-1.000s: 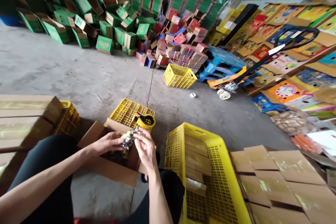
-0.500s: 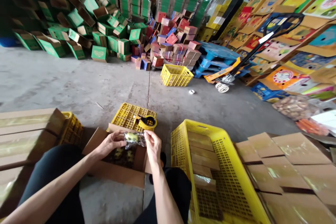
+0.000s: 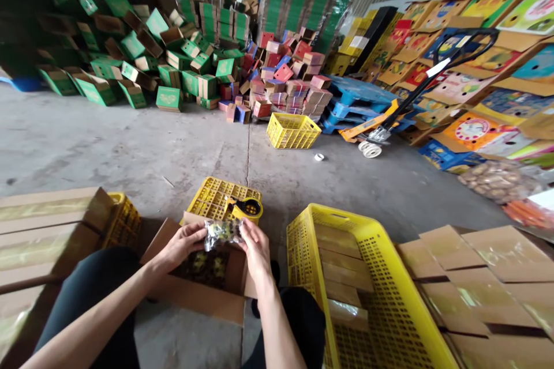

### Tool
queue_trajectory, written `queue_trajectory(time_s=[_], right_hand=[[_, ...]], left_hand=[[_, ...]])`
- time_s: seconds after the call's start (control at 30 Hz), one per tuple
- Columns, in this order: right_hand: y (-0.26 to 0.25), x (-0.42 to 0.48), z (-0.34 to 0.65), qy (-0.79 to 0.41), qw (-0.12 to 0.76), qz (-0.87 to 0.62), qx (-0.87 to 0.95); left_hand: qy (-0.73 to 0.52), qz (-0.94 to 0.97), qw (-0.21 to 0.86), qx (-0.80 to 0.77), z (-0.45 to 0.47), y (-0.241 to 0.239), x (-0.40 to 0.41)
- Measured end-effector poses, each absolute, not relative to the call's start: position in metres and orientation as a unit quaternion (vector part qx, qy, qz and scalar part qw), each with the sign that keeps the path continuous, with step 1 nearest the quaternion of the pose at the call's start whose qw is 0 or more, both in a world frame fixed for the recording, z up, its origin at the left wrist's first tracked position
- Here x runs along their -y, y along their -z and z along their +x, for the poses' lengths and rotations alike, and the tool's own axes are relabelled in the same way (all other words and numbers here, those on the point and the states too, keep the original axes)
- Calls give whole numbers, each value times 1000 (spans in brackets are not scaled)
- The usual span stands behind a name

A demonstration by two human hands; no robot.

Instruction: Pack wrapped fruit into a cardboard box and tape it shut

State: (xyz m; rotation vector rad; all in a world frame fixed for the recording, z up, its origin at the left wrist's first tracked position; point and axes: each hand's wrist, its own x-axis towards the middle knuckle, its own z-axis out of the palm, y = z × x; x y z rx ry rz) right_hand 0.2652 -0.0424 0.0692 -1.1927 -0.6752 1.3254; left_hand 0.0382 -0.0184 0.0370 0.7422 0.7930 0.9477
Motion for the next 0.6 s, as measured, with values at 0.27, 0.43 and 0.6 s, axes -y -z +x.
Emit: queue_trajectory(time_s=[0.27,0.43,0.6], right_hand=[[-61,44,264,-654,558,-451,239],[-62,45,265,-659,560,-449,225],[-63,46,266,-638,566,-463,243]], left_hand=[[-411,299,789,-345,34,-38,20],[-416,288,786,-356,34,-34,19],[-422,303,775,-360,36,-39,21]])
